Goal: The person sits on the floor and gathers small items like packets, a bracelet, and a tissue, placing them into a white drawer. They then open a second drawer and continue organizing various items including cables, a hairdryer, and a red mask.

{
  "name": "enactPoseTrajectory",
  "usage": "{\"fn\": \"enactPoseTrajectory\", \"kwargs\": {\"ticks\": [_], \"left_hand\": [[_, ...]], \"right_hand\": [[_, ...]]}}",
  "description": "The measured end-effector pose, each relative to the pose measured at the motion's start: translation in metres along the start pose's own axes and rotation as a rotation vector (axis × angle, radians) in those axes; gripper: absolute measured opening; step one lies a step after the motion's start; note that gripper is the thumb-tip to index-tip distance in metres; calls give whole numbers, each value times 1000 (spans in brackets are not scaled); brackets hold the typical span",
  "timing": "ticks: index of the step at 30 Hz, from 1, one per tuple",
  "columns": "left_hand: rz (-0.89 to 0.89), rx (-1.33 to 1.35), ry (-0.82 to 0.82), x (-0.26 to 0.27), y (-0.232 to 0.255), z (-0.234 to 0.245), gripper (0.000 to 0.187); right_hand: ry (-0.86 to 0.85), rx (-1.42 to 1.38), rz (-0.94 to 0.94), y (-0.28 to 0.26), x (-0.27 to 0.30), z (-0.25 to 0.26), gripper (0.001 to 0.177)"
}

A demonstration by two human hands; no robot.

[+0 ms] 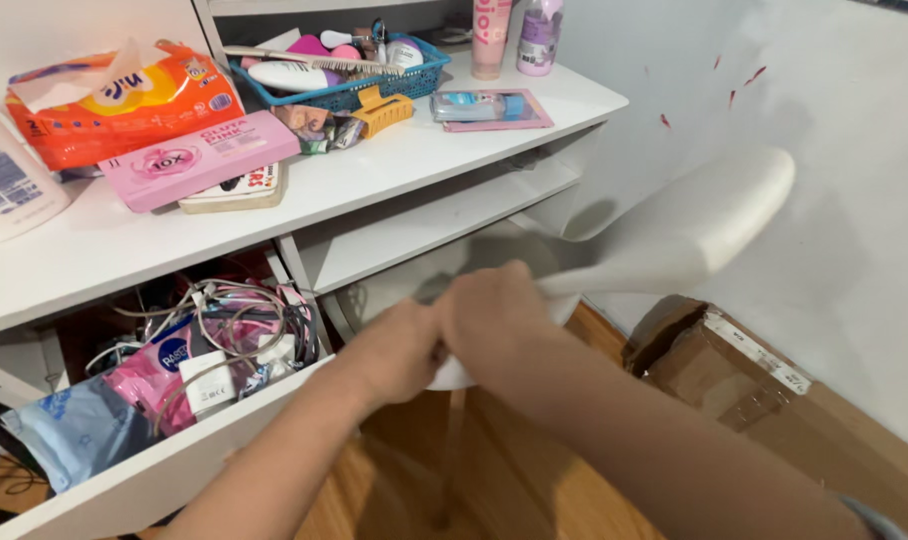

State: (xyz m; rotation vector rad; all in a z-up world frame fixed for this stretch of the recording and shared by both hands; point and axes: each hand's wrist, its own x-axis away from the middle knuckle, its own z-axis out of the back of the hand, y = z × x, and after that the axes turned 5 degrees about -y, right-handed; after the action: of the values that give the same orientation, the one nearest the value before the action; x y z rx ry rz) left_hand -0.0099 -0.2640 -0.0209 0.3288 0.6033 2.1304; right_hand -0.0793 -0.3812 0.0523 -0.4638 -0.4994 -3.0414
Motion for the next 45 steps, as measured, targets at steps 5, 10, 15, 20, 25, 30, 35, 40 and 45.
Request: {"fn": "enactPoseTrajectory", "kwargs": {"ticks": [5, 10, 15, 20, 25, 30, 35, 40, 45], "left_hand": [[-134, -106, -27, -31, 38, -53, 12], [-468, -48, 140, -41, 76, -103, 22], [-464, 93, 68, -27, 91, -99, 16], [-332, 75, 149, 0, 71, -40, 29], [-139, -65, 333, 51, 41, 15, 34], [47, -174, 446, 100, 0, 55, 39], [387, -205, 437, 141, -34, 76, 34], [561, -218, 430, 168, -67, 89, 29], [696, -195, 401, 177, -96, 89, 25]], "right_hand": [[-84, -19, -78, 45, 40, -21, 12], [-101, -24, -199, 81, 76, -44, 11], [-209, -6, -306, 76, 82, -52, 12], [-77, -58, -205, 52, 68, -30, 34], [140, -128, -15, 9, 31, 3, 78], [376, -250, 238, -42, -14, 22, 74], [437, -374, 467, -99, -56, 35, 54], [279, -351, 520, -147, -89, 49, 49], [142, -417, 546, -175, -116, 52, 50]]}}
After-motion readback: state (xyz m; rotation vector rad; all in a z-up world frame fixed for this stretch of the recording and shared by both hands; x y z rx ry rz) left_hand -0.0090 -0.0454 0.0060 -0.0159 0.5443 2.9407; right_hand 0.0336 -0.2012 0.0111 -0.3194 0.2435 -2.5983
